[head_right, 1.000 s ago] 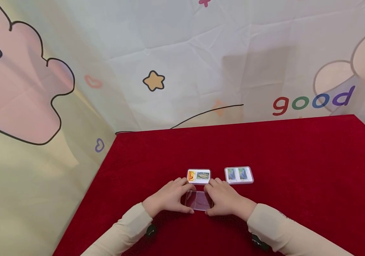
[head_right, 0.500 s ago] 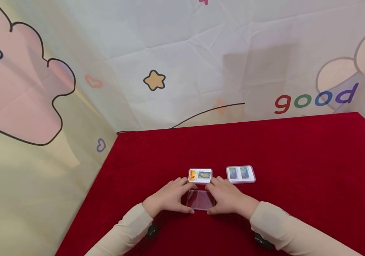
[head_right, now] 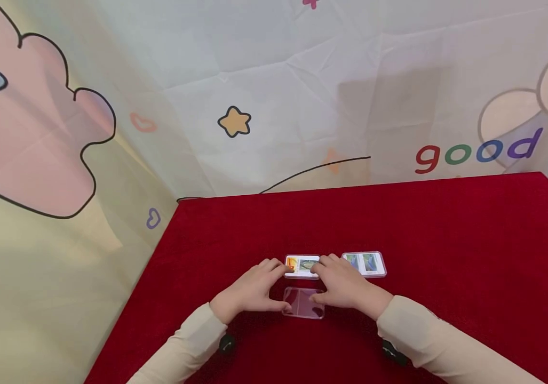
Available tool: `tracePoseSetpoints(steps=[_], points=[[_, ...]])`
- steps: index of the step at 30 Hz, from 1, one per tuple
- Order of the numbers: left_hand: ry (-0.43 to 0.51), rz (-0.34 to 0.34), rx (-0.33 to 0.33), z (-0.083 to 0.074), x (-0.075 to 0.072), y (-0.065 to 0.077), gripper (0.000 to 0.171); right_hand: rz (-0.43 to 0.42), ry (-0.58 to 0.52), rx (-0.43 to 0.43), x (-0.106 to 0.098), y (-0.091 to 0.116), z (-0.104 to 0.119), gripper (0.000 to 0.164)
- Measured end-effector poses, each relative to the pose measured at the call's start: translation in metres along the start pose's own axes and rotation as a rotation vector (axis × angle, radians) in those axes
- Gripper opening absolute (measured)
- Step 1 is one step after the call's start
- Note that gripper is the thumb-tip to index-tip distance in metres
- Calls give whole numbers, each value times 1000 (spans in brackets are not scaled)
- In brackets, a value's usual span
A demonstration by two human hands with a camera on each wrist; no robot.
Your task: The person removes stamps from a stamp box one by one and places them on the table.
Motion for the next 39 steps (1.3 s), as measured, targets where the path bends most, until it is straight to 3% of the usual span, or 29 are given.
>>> tracePoseSetpoints(steps=[18, 39], points=[[1, -37, -39, 21, -7, -24, 61, -26, -60, 81, -4, -32, -15, 32], [0, -29, -48, 29, 7, -43, 60, -52, -68, 99, 9, -43, -25, 20]])
Point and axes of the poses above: each hand's wrist, its own y-axis away from the middle knuckle, its own x-axis out of the palm, z = x × y, the point moved 3 cm from there along -y, towards the middle knuckle, and after that the axes turned 6 degrees about -x, right-handed, at the moved point
